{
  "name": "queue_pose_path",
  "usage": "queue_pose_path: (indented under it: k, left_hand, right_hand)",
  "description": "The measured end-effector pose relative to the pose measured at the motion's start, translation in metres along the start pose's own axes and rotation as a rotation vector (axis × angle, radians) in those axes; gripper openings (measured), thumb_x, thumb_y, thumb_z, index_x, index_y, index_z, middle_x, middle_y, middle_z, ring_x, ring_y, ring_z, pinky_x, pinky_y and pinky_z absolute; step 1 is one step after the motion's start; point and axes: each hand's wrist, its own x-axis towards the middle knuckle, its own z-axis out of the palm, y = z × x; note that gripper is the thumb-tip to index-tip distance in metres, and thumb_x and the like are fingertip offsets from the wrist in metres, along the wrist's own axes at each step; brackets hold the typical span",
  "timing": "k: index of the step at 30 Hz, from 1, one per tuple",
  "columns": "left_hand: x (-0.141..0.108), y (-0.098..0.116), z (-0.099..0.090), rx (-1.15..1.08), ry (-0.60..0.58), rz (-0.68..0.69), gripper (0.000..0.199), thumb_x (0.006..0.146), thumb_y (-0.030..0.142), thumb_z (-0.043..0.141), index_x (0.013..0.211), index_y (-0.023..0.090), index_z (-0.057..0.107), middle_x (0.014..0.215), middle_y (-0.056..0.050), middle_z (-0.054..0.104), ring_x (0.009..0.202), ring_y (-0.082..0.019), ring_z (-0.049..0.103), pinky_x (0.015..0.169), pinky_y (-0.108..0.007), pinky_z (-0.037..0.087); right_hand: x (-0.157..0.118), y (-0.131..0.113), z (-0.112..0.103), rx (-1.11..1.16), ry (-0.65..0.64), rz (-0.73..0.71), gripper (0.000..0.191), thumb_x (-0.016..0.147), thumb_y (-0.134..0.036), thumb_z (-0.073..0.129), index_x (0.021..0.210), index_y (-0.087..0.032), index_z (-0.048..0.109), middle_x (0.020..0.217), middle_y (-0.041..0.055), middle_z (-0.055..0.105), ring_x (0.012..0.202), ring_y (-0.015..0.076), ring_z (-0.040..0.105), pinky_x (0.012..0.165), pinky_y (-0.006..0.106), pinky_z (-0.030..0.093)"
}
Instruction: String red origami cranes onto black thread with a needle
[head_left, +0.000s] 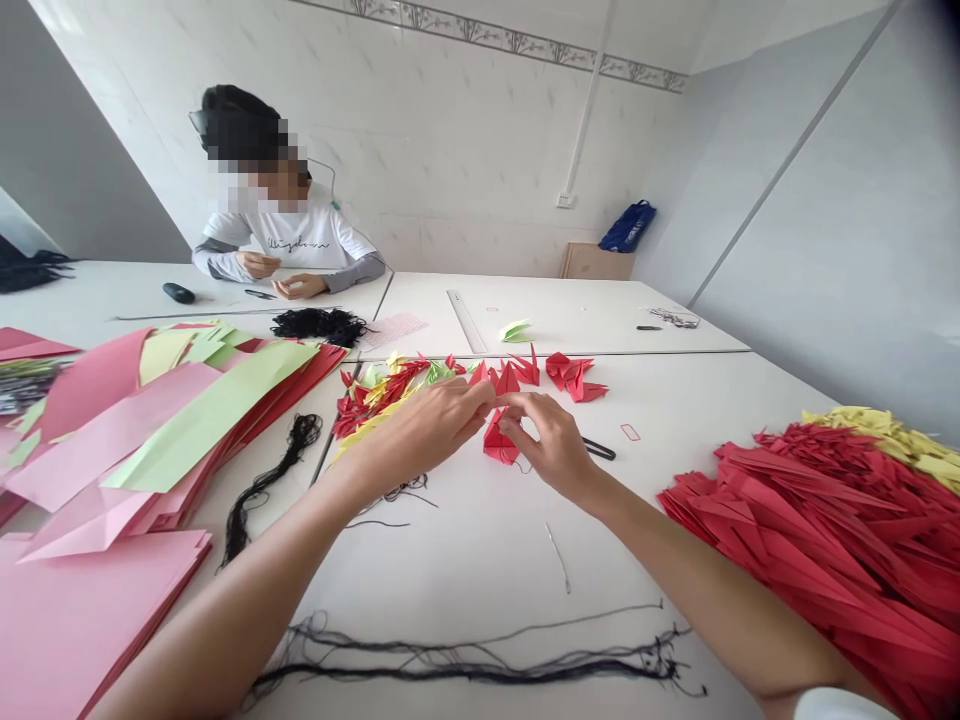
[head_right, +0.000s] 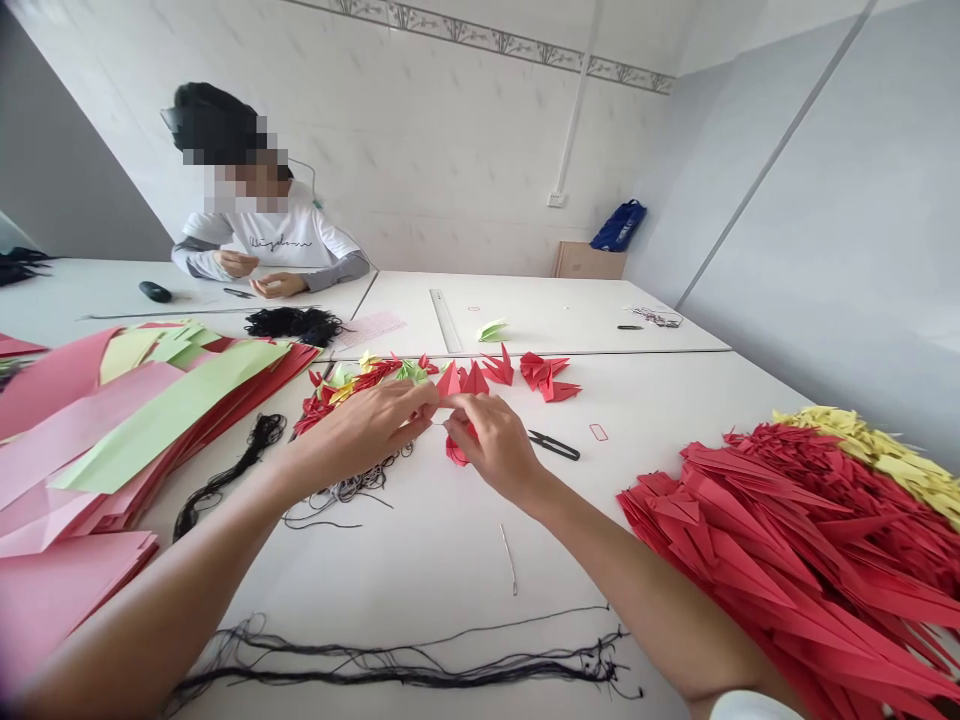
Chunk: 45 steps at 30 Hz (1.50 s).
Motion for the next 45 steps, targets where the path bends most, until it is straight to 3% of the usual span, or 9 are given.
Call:
queue_pose_path:
  k: [9, 14, 17, 21, 24, 27, 34, 40, 45]
  left_hand:
    - [0.007, 0.002, 0.002, -0.211, -0.006, -0.041, 0.014, 0.101, 0.034, 0.045, 0.102, 0.023, 0.054, 0.088, -0.001, 0.066, 0.077, -0.016, 0.06, 0.065, -0.026, 0.04]
    - [0.03, -0.049, 0.025, -0.184, 0.108, -0.265, 0.018, 0.098, 0.029, 0.042, 0.101, 0.022, 0.058, 0.089, -0.003, 0.071, 0.071, -0.017, 0.061, 0.067, -0.027, 0.043]
    - [0.043, -0.082, 0.045, 0.026, 0.034, -0.414, 0.02, 0.092, 0.025, 0.046, 0.105, 0.022, 0.061, 0.101, -0.006, 0.072, 0.082, -0.02, 0.065, 0.072, -0.029, 0.045]
    - [0.06, -0.101, 0.073, 0.092, 0.014, -0.468, 0.025, 0.087, 0.031, 0.057, 0.109, 0.021, 0.062, 0.111, -0.011, 0.071, 0.102, -0.028, 0.065, 0.083, -0.034, 0.047]
    - [0.071, -0.104, 0.094, 0.083, 0.007, -0.52, 0.026, 0.081, 0.035, 0.064, 0.103, 0.02, 0.064, 0.099, -0.01, 0.073, 0.094, -0.03, 0.067, 0.08, -0.036, 0.047]
    - [0.078, -0.105, 0.109, 0.044, 0.021, -0.549, 0.012, 0.075, 0.03, 0.068, 0.081, 0.021, 0.064, 0.082, -0.006, 0.072, 0.083, -0.027, 0.067, 0.075, -0.033, 0.046]
    - [0.076, -0.094, 0.11, -0.118, 0.363, -0.592, 0.015, 0.088, 0.033, 0.053, 0.078, 0.022, 0.052, 0.084, -0.006, 0.066, 0.075, -0.021, 0.059, 0.066, -0.03, 0.036]
    - [0.069, -0.075, 0.119, -0.355, 0.693, -0.621, 0.024, 0.096, 0.04, 0.042, 0.078, 0.024, 0.035, 0.067, 0.003, 0.047, 0.061, -0.015, 0.045, 0.06, -0.026, 0.032]
    - [0.057, -0.067, 0.136, -0.542, 0.808, -0.612, 0.027, 0.095, 0.041, 0.044, 0.077, 0.024, 0.035, 0.068, 0.004, 0.045, 0.06, -0.014, 0.041, 0.06, -0.026, 0.034]
  right_hand:
    - [-0.001, 0.018, 0.007, 0.148, 0.01, 0.037, 0.01, 0.099, -0.024, 0.052, 0.091, -0.023, 0.058, 0.082, 0.0004, 0.064, 0.074, 0.0153, 0.058, 0.073, 0.03, 0.047]
    - [0.002, 0.042, 0.009, 0.321, 0.35, 0.184, 0.014, 0.106, -0.032, 0.034, 0.097, -0.025, 0.042, 0.077, -0.0014, 0.056, 0.065, 0.0134, 0.055, 0.063, 0.027, 0.048]
    - [0.002, 0.054, 0.013, 0.32, 0.473, 0.195, 0.016, 0.107, -0.032, 0.019, 0.102, -0.026, 0.033, 0.081, -0.0008, 0.057, 0.065, 0.0134, 0.056, 0.066, 0.029, 0.05]
    - [-0.012, 0.055, 0.023, 0.286, 0.249, 0.087, 0.023, 0.106, -0.039, 0.024, 0.102, -0.026, 0.041, 0.092, 0.0048, 0.067, 0.072, 0.0155, 0.066, 0.071, 0.032, 0.055]
    - [-0.025, 0.055, 0.031, 0.22, 0.02, -0.002, 0.026, 0.103, -0.045, 0.038, 0.095, -0.025, 0.053, 0.088, 0.0053, 0.07, 0.077, 0.0185, 0.069, 0.073, 0.033, 0.057]
    - [-0.028, 0.066, 0.035, 0.112, -0.018, 0.045, 0.024, 0.104, -0.038, 0.038, 0.101, -0.024, 0.057, 0.091, 0.0058, 0.072, 0.083, 0.0199, 0.07, 0.076, 0.034, 0.056]
    - [-0.035, 0.107, 0.034, -0.058, 0.257, 0.108, 0.028, 0.105, -0.028, 0.022, 0.106, -0.021, 0.049, 0.109, 0.0159, 0.065, 0.105, 0.0257, 0.062, 0.09, 0.047, 0.049]
    - [-0.052, 0.082, 0.051, 0.013, -0.096, -0.343, 0.018, 0.1, -0.038, 0.047, 0.088, -0.027, 0.054, 0.095, 0.0021, 0.071, 0.087, 0.0161, 0.066, 0.081, 0.033, 0.055]
    - [-0.033, 0.098, 0.057, -0.11, 0.012, -0.116, 0.017, 0.102, -0.019, 0.037, 0.097, -0.022, 0.053, 0.108, 0.0117, 0.068, 0.098, 0.0224, 0.063, 0.085, 0.039, 0.051]
